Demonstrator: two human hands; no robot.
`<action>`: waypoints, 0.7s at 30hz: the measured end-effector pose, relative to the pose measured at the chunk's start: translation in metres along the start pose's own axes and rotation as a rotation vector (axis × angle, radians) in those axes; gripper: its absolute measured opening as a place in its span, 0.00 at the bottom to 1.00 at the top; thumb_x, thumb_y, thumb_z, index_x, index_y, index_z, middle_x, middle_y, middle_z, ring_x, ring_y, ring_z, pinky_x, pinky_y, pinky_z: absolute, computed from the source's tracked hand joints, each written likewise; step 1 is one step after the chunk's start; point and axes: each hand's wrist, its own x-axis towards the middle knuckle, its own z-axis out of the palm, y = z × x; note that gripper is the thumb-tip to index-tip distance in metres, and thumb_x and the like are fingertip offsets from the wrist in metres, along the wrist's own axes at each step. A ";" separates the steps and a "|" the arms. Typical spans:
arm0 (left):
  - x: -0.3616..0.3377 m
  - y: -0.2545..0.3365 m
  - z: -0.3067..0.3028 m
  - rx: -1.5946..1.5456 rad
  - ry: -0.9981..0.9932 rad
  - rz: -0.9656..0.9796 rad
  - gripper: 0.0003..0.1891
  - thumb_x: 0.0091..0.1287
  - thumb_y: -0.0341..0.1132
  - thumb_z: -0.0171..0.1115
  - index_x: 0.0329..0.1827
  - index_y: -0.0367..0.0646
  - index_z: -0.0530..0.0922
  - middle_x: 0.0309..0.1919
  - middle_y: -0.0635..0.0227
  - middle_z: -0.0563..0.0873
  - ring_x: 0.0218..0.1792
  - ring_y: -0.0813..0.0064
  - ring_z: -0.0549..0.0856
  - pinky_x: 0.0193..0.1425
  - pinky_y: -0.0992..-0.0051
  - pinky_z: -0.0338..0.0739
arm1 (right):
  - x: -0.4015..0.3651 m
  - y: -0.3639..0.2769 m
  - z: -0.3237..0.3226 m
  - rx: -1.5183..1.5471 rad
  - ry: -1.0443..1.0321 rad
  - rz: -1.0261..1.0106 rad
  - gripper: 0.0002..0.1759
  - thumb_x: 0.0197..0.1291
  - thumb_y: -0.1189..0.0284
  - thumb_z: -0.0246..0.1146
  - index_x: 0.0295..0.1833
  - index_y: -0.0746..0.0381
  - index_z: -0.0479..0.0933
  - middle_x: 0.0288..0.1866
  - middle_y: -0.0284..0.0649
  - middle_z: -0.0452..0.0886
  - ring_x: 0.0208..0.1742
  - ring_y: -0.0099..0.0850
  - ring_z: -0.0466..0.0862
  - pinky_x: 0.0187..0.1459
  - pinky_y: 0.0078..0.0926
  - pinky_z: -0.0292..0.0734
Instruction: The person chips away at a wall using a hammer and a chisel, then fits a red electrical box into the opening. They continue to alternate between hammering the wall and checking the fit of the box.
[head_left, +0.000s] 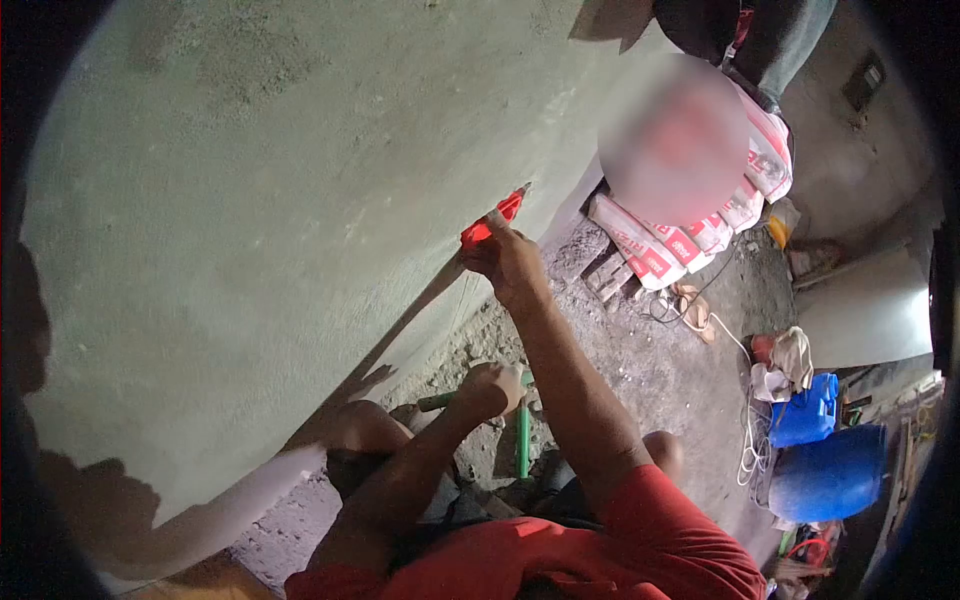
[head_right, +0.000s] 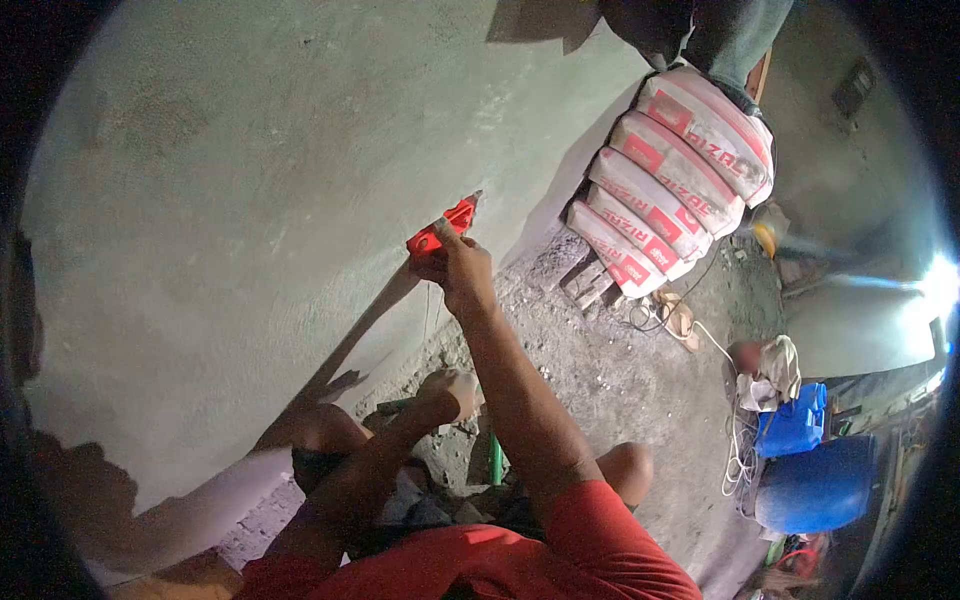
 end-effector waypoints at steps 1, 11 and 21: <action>0.003 -0.004 0.006 -0.005 0.000 -0.002 0.21 0.68 0.46 0.62 0.54 0.39 0.81 0.46 0.50 0.88 0.52 0.52 0.87 0.58 0.58 0.80 | -0.001 -0.001 0.002 -0.004 0.017 0.004 0.21 0.69 0.61 0.65 0.49 0.71 0.75 0.37 0.50 0.85 0.31 0.39 0.88 0.34 0.38 0.88; -0.004 -0.007 0.006 -0.103 0.122 0.061 0.17 0.65 0.43 0.63 0.46 0.38 0.82 0.37 0.51 0.89 0.42 0.52 0.89 0.51 0.59 0.83 | -0.001 -0.002 0.001 -0.068 0.074 0.006 0.20 0.70 0.62 0.63 0.52 0.71 0.74 0.39 0.48 0.85 0.34 0.37 0.88 0.34 0.33 0.88; 0.033 -0.022 0.062 -0.024 0.208 0.153 0.19 0.67 0.45 0.62 0.51 0.38 0.81 0.39 0.54 0.89 0.43 0.54 0.89 0.51 0.59 0.83 | 0.002 0.004 -0.002 -0.004 0.039 -0.033 0.22 0.67 0.61 0.66 0.50 0.72 0.75 0.38 0.46 0.85 0.32 0.33 0.88 0.32 0.29 0.86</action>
